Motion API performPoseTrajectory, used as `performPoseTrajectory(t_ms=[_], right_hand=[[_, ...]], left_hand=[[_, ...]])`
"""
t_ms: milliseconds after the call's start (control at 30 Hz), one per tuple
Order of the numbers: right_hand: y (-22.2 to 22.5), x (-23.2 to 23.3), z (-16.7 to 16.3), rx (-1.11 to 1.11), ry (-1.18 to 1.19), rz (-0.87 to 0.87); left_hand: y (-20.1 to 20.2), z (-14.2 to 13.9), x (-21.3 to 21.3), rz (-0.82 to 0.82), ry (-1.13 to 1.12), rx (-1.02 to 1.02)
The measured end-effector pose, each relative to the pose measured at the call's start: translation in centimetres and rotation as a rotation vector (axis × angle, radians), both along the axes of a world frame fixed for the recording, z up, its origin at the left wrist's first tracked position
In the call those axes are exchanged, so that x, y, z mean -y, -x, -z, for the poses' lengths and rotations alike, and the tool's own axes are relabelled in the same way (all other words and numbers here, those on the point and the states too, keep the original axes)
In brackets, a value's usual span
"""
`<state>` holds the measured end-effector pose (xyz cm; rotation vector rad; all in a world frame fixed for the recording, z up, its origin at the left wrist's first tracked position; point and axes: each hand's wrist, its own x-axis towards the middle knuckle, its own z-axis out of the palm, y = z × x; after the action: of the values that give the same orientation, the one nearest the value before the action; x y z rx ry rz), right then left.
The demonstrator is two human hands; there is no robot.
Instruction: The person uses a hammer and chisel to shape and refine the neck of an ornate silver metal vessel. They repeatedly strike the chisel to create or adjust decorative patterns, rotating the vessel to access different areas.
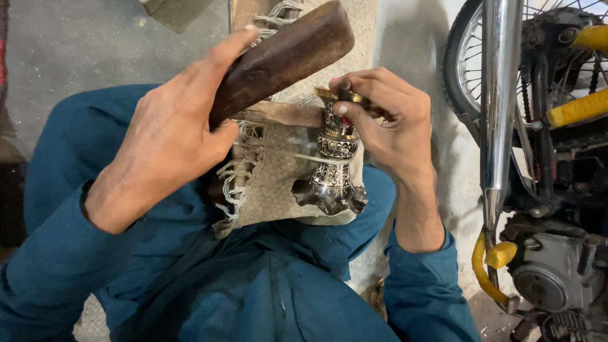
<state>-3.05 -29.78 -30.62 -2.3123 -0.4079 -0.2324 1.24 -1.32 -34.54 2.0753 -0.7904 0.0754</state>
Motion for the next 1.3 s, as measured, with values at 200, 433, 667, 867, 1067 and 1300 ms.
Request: performPoseTrajectory(t_ms=[200, 433, 667, 867, 1067, 1300], right_hand=[[-0.1, -0.1, -0.1, -0.007, -0.016, -0.012], [-0.3, -0.2, -0.6, -0.037, 0.118, 0.001], [-0.7, 0.1, -0.2, 0.015, 0.134, -0.019], [-0.8, 0.4, 0.1, -0.009, 0.013, -0.006], [-0.7, 0.3, -0.2, -0.076, -0.009, 0.006], [-0.4, 0.1, -0.3, -0.029, -0.007, -0.024]], left_hand=[[0.0, 0.5, -0.2, -0.027, -0.036, -0.033], [0.1, 0.8, -0.4, -0.093, -0.258, 0.261], [-0.3, 0.5, -0.3, -0.096, -0.206, 0.184], [-0.3, 0.2, -0.5, -0.095, -0.294, 0.163], [-0.1, 0.1, -0.3, -0.040, -0.009, -0.018], [0.1, -0.4, 0.2, -0.062, 0.009, -0.175]])
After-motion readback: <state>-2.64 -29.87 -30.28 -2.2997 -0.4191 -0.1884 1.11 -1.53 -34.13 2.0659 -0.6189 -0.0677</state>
